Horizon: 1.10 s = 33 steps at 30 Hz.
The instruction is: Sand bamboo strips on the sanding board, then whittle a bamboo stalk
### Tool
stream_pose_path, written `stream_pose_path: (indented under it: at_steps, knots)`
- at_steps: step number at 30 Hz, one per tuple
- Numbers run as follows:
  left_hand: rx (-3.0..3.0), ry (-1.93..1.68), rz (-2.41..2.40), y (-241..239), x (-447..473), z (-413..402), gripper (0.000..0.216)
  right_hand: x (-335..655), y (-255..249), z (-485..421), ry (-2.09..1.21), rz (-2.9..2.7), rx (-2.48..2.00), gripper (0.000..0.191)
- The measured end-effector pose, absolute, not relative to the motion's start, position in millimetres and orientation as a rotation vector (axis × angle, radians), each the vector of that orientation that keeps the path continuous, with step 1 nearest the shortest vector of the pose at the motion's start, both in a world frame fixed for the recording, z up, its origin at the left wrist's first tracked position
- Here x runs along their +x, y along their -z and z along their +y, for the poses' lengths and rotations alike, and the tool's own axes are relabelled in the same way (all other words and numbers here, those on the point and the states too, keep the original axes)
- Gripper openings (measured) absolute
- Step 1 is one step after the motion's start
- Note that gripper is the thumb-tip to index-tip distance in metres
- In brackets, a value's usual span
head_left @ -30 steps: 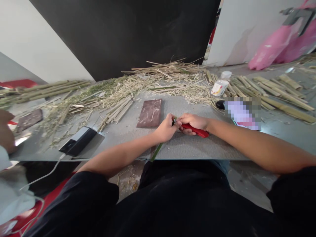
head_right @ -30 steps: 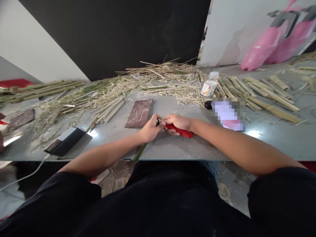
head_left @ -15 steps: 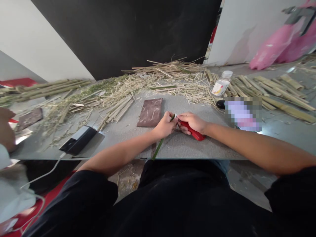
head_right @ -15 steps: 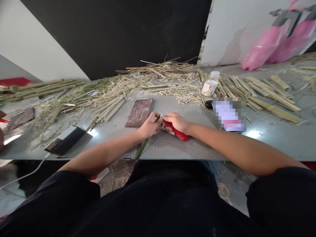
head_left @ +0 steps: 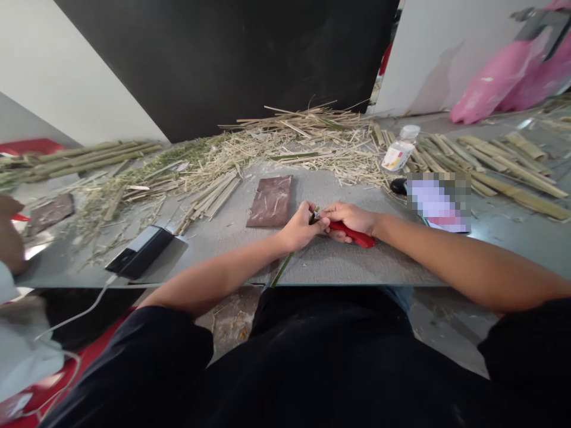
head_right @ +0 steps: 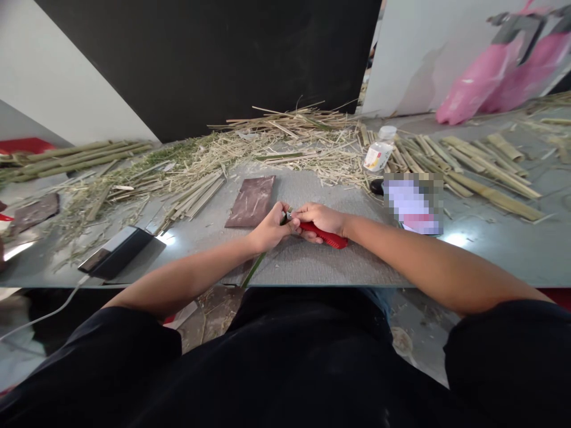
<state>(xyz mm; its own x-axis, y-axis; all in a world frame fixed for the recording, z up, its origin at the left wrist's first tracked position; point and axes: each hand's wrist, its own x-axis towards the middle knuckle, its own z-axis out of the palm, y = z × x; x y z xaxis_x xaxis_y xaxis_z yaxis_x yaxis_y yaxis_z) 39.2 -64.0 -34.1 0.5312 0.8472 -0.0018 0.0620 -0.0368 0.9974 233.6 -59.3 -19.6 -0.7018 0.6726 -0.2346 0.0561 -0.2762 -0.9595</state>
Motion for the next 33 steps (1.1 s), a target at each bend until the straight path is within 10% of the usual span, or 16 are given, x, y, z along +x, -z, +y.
stream_pose_path:
  at_steps: [9, 33]
  knots:
    - [1.444, -0.722, 0.904, 32.2, 42.8, -64.4, 0.025, 230.6, 20.1, -60.3, -1.969, -1.555, -0.946, 0.031]
    - [1.547, -0.766, 0.857, 30.1, 38.3, -63.6, 0.050, 232.9, 15.4, -59.4, -2.023, -1.608, -0.922, 0.031]
